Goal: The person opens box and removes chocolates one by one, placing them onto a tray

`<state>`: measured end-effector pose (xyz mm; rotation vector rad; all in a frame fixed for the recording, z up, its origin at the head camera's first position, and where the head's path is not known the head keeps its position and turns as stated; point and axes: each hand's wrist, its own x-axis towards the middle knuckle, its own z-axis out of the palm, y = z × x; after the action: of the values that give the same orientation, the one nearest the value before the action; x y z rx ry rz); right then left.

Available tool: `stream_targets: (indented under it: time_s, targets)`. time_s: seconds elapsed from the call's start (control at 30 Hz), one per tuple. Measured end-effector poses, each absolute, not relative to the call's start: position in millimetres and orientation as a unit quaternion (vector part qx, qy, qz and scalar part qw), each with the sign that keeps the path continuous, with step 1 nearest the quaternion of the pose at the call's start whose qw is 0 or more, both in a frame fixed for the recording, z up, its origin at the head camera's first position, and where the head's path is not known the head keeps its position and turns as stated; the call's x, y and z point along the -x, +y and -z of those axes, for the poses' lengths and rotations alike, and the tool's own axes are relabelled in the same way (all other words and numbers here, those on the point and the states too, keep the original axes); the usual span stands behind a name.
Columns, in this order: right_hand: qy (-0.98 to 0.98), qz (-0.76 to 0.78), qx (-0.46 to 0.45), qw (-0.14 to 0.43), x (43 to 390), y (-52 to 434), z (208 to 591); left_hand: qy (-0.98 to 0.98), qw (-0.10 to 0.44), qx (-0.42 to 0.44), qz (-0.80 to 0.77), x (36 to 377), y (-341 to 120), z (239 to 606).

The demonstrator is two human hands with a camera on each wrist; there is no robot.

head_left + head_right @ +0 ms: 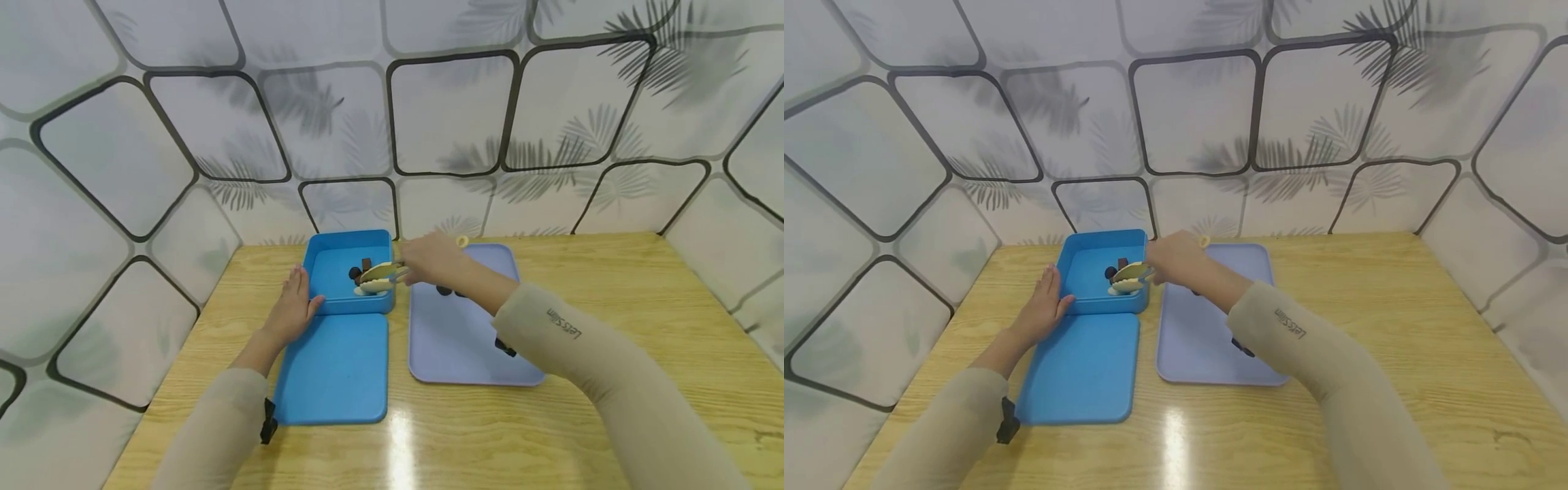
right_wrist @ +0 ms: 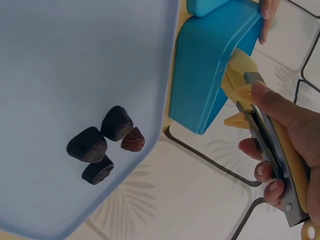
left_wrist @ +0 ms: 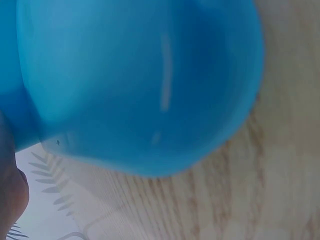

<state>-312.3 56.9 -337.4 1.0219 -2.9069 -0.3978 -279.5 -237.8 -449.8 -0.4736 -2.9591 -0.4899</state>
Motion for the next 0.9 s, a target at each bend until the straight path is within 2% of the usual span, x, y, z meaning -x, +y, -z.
stream_targets:
  time_s: [0.17,0.3,0.53,0.9]
  targets:
    - [-0.943,0.097,-0.317,0.017,310.0,66.8,339.6,-0.973,0.054,0.157,0.16,280.5,-238.3,449.6]
    - [-0.945,0.081,-0.314,0.048,307.9,75.2,347.2,-0.973,0.056,0.159,0.155,281.1,-238.4,449.9]
    - [-0.909,0.05,-0.364,0.199,302.3,91.3,363.6,-0.974,0.053,0.158,0.153,282.7,-238.7,452.0]
    - [-0.827,-0.018,-0.433,0.359,293.2,117.1,377.2,-0.975,0.056,0.154,0.152,282.7,-240.5,454.0]
